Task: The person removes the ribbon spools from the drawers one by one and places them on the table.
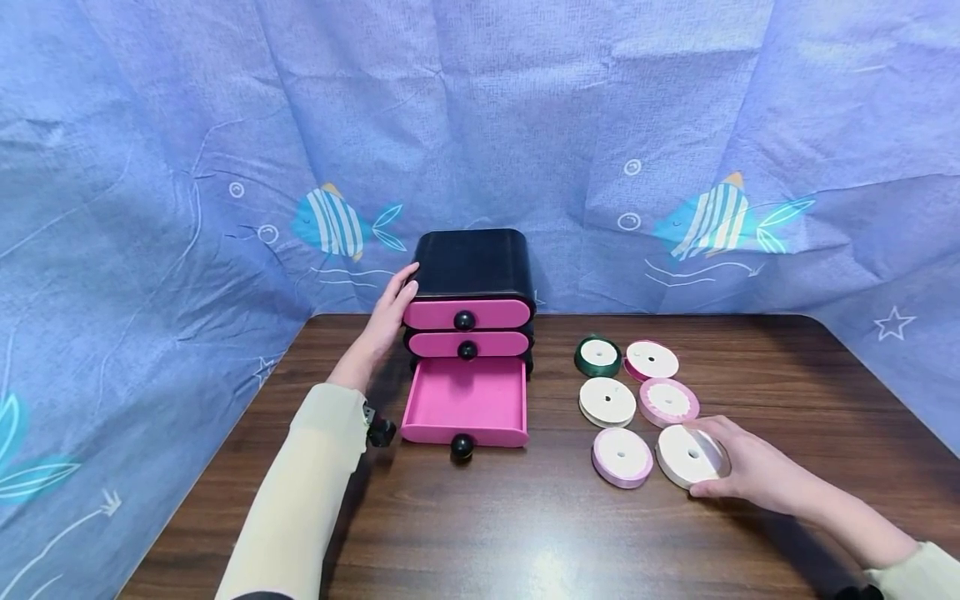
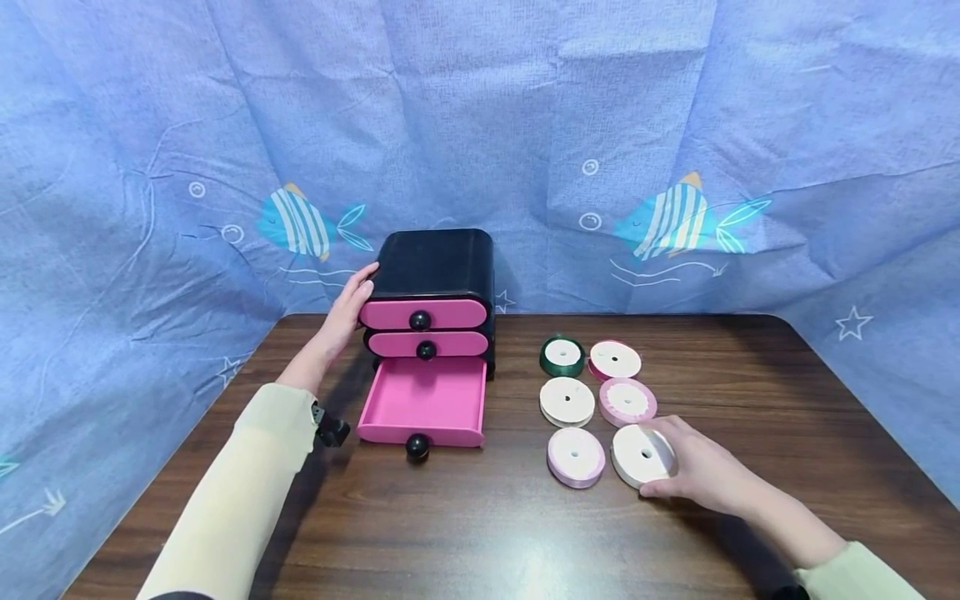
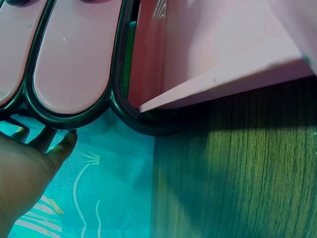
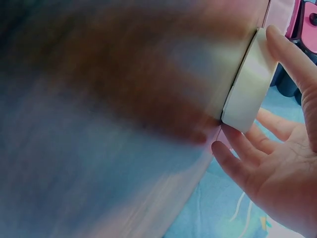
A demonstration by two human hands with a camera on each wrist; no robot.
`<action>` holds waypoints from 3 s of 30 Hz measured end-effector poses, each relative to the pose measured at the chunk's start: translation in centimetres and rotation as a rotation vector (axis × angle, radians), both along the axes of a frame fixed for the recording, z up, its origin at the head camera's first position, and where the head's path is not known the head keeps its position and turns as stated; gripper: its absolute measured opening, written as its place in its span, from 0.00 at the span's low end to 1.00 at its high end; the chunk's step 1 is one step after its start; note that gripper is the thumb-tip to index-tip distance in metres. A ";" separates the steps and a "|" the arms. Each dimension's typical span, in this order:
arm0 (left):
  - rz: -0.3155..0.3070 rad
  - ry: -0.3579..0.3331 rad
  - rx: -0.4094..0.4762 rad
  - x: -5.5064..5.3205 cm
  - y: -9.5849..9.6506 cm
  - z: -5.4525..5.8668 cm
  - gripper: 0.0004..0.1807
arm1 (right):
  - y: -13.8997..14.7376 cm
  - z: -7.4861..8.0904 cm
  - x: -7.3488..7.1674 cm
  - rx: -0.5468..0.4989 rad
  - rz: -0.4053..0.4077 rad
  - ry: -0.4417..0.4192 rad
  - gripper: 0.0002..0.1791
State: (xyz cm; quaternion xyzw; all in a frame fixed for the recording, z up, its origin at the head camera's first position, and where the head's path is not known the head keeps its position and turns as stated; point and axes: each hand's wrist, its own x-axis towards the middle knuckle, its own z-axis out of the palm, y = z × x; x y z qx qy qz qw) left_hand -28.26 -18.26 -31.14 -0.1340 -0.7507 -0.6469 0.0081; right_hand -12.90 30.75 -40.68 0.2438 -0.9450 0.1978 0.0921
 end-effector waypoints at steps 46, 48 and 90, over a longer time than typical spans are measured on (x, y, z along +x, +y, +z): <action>0.048 0.095 -0.025 -2.3 -0.6 -2.5 0.29 | -14.0 2.2 -2.0 -0.551 0.263 -0.411 0.23; 0.042 0.087 -0.019 -2.3 -0.6 -2.4 0.29 | -14.8 2.0 -2.1 -0.540 0.276 -0.434 0.23; 0.021 0.017 -0.002 -1.8 -0.5 -2.1 0.30 | -25.8 -0.1 -1.2 -0.863 0.151 -0.978 0.26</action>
